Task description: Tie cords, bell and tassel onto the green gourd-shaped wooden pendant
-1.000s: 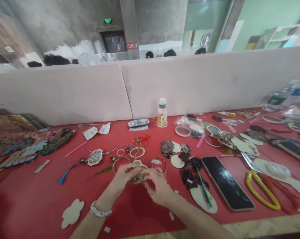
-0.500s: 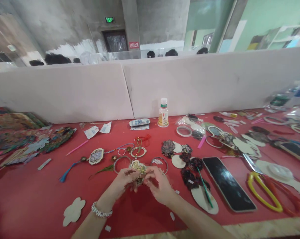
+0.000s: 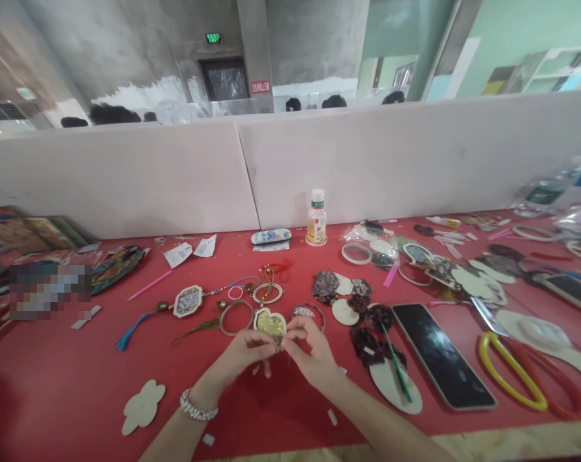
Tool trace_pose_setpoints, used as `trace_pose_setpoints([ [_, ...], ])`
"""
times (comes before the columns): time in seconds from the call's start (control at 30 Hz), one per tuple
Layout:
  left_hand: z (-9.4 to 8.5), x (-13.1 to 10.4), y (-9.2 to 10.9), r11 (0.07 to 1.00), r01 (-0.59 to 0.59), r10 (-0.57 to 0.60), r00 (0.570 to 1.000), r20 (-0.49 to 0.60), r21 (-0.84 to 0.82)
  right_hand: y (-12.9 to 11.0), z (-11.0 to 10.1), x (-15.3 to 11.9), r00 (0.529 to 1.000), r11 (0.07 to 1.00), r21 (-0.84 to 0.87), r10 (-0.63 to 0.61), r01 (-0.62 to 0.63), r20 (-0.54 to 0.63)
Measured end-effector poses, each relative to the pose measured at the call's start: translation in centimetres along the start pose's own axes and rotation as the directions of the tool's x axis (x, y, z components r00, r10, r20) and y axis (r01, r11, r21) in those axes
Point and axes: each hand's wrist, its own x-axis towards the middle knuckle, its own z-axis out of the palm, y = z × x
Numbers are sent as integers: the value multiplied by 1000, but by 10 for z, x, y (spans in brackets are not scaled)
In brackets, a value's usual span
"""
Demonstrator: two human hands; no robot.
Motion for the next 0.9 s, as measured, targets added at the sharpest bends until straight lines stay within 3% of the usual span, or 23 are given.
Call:
trace_pose_setpoints([
  [0.2,2,-1,3,990,-44,42,999,22,137,-1,0,2,999,999,33,32,-33,16],
  [0.43,2,-3,15,947,-215,192,975,116,241,-4,-5,3,995,998,-70,15,-8,94],
  [0.57,1,-6,19,938,-218,182,971,154,268,-6,-7,4,982,991,-133,31,-6,187],
  [0.77,-2,-9,22,929,-222,176,969,172,296,-6,-6,7,984,959,-262,-63,106,167],
  [0.9,-6,-9,21,927,-236,211,971,114,290,-7,-7,7,980,940,-314,-75,131,184],
])
